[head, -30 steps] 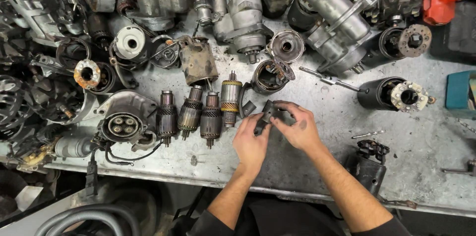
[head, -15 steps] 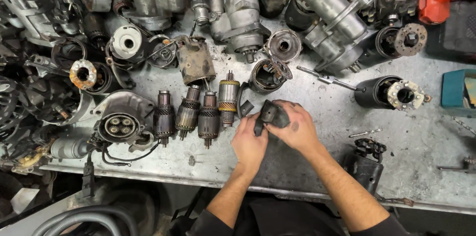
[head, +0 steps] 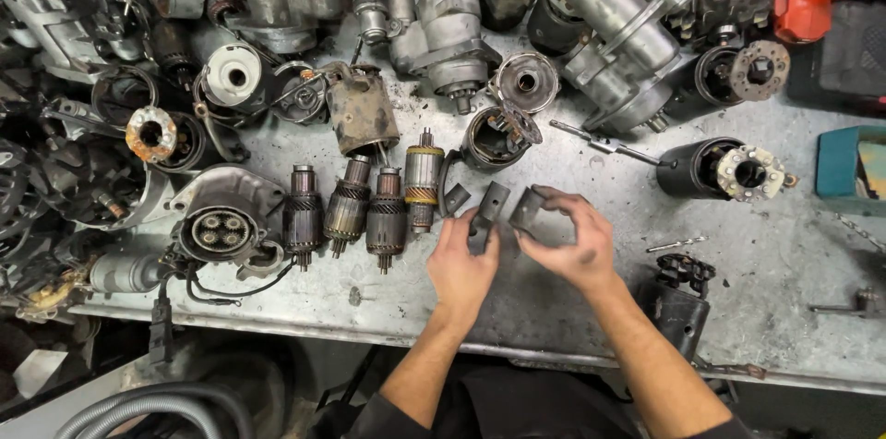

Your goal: The person uses a power drill to drill into a cylindrical metal part secured in a blue floor vise. They then remove the part, place it on a workbench, and handle several small metal components before returning to the vise to secure the part again and resume drilling.

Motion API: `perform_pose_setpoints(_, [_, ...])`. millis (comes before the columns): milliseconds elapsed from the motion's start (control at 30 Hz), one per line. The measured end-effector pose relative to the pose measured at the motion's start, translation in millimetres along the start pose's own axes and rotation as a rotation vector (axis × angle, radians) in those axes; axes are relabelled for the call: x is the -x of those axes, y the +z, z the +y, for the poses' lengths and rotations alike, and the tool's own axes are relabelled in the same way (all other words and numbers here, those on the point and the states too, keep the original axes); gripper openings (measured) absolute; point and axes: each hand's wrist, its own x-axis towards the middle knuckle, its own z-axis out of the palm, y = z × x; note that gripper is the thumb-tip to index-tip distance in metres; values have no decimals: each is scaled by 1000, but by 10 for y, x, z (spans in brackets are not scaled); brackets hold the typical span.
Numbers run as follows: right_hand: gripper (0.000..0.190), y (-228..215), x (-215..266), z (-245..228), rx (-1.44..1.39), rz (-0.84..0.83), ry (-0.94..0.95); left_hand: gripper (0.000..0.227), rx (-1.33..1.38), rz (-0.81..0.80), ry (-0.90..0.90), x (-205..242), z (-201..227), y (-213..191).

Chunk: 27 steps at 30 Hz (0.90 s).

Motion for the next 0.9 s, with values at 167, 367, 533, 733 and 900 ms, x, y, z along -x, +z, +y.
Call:
perform_pose_setpoints(167, [55,-350,50,-192,-22,31,-253,26,235,42,39,126,139,-190])
perform_pose_setpoints(367, [60,-601,80,-409,56,-20,-406,23,843,-438,-266,179,272,-295])
perform_pose_setpoints(533, [59,-698,138,-498,87,-44,-411,24,845,-557,-215,279,250,-148])
perform_pose_setpoints(733, [56,-746,272,-539,83,-53,-398,18,818,-584,-289,300,406,-267])
perform_pose_setpoints(900, [57,-742,374,-503,62,-45,-426,43,812,-494,-280,431,157,-103])
